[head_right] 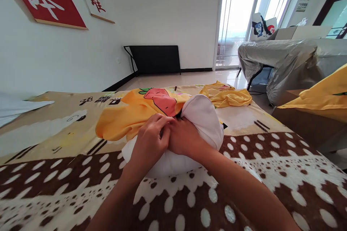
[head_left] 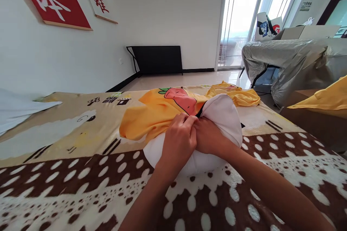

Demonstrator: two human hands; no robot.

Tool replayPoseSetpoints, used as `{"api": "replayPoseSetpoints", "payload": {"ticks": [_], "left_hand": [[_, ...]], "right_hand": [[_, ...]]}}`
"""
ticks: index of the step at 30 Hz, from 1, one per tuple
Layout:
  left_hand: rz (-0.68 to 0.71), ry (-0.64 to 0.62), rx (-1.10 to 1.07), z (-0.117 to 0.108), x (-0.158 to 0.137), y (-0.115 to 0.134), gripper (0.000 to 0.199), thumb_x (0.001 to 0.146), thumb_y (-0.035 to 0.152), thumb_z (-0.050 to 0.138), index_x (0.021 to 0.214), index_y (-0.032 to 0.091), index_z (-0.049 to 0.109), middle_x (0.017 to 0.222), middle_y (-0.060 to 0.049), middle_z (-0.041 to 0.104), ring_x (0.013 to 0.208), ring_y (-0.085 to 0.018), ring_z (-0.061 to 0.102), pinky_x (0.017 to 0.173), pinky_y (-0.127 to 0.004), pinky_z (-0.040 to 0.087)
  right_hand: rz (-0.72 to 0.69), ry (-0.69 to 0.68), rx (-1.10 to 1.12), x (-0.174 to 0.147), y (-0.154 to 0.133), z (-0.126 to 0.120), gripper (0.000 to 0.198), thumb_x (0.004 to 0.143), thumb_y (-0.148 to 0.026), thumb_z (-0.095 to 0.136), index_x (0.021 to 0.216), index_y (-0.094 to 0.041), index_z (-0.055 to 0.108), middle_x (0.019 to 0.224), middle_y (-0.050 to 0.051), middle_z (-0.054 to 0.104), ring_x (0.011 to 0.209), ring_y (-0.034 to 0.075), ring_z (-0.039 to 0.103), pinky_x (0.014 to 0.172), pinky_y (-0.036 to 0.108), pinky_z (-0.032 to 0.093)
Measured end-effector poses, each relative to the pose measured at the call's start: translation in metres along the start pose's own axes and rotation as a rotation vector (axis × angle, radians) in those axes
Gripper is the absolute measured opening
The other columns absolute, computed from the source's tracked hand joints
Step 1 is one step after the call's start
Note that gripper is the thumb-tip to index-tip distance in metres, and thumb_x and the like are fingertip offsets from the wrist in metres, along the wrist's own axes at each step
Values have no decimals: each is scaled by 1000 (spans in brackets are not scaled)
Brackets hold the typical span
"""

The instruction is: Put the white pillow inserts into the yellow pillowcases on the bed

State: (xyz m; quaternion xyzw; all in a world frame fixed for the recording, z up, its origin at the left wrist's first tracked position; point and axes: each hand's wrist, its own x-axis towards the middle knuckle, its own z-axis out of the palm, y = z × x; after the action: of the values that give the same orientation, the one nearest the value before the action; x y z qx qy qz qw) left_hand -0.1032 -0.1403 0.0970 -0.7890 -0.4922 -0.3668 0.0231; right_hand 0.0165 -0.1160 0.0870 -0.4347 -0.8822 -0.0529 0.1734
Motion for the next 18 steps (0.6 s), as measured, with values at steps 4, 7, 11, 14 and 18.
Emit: {"api": "replayPoseSetpoints", "payload": {"ticks": [4, 7, 11, 14, 18], "left_hand": [[52, -32, 64, -3, 1, -8, 34, 83, 7, 39, 110, 16, 57, 100, -8, 59, 97, -23, 52, 86, -35, 44], [29, -13, 163, -1, 1, -11, 31, 85, 11, 39, 112, 16, 54, 101, -9, 56, 99, -25, 52, 86, -36, 43], [-69, -17, 246, -12, -1, -19, 19, 89, 22, 39, 99, 17, 55, 95, -9, 59, 95, -24, 56, 79, -33, 42], [-197, -113, 347, -33, -9, -29, 17, 89, 28, 39, 87, 19, 53, 85, -9, 64, 82, -26, 61, 63, -31, 37], [-245, -291, 489, -59, -24, -32, 26, 89, 37, 37, 83, 20, 57, 72, -9, 66, 70, -27, 63, 53, -29, 27]], "right_hand": [[108, 165, -3, -14, 4, -5, 26, 91, -27, 43, 107, -18, 61, 99, 8, 62, 88, 20, 58, 76, 31, 43], [58, 368, 61, -34, 5, -4, 32, 92, -30, 43, 117, -17, 57, 97, 8, 62, 90, 20, 57, 82, 34, 45], [-182, 747, -10, -78, 14, 0, 37, 84, -18, 51, 122, -18, 53, 110, 11, 59, 102, 22, 56, 88, 38, 46], [-121, 913, -187, -113, 30, 3, 48, 78, -21, 63, 124, -25, 50, 112, 10, 57, 104, 25, 55, 89, 42, 45], [234, 791, -8, -135, 41, 11, 71, 80, -49, 60, 138, -16, 34, 129, 19, 48, 117, 33, 48, 91, 49, 43]]}}
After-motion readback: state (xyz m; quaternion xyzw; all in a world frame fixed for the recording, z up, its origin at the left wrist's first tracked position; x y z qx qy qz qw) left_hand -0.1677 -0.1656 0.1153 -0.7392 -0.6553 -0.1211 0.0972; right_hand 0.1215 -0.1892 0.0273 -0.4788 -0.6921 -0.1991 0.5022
